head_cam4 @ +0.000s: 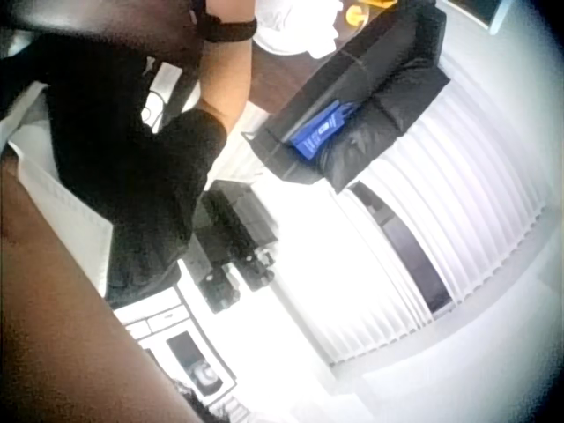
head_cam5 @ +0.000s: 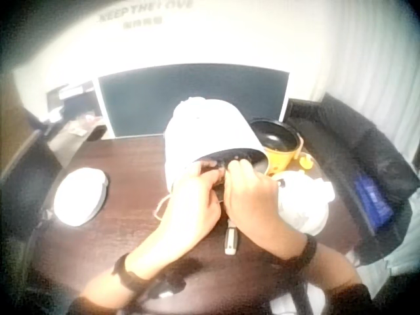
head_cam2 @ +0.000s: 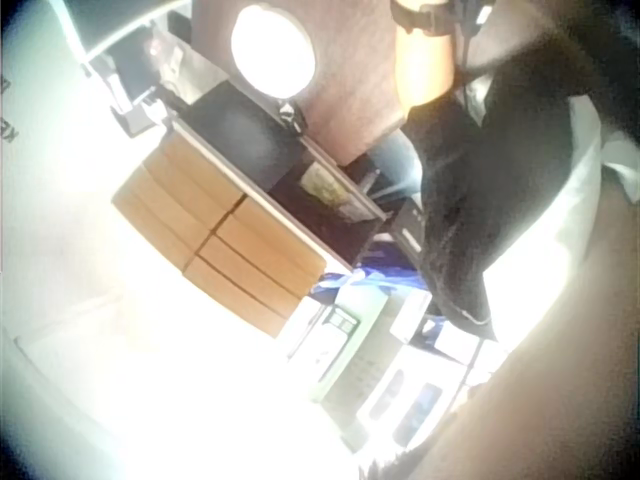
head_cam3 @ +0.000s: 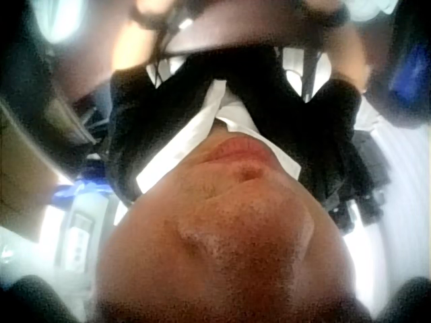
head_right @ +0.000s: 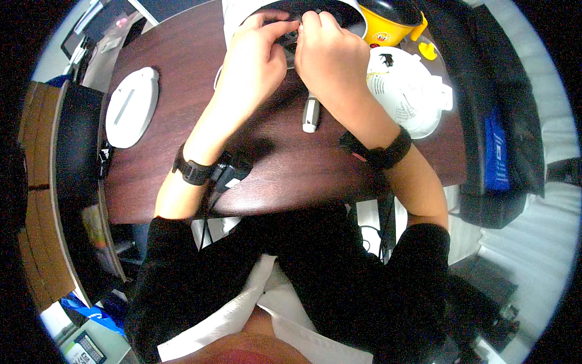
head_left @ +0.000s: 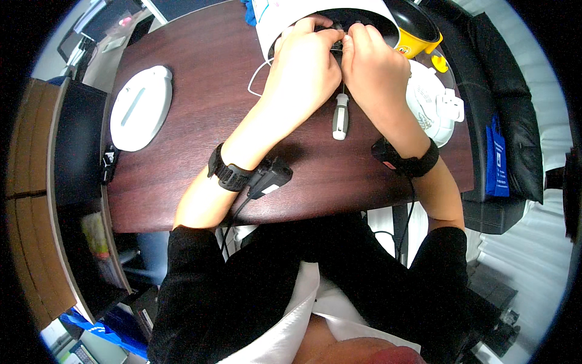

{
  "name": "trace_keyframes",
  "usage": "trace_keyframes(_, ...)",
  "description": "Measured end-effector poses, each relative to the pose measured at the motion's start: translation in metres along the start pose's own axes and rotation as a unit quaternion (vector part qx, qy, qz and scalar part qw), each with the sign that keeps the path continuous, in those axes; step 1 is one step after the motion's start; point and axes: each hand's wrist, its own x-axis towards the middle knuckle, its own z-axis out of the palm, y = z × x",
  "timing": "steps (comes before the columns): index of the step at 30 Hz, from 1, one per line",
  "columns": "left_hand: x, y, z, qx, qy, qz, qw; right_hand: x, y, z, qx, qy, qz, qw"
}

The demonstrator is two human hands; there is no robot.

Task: The person repairs a white electric kettle by connecting internal wires to the heating element. They strip wire ends, twist them together, and secure the connections with a screwdriver.

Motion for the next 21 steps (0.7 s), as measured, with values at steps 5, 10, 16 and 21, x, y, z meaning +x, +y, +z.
trace_keyframes(5, 0.000, 0.003, -0.001, 0.012, 0.003, 0.010, 1.000, 0.000, 0.005, 0.000, 0.033, 0.008, 0.019, 0.999)
trace_keyframes(10, 0.001, 0.008, -0.004, 0.045, 0.023, 0.002, 0.999, -0.009, 0.016, -0.016, 0.155, -0.061, 0.124, 0.978)
trace_keyframes(16, 0.004, 0.000, 0.000, 0.074, 0.043, -0.002, 0.996, -0.042, 0.017, -0.040, 0.214, -0.257, 0.207, 0.920)
trace_keyframes(21, 0.003, 0.000, -0.002, 0.076, 0.047, 0.006, 0.996, -0.060, 0.019, -0.031, 0.210, -0.311, 0.205, 0.904)
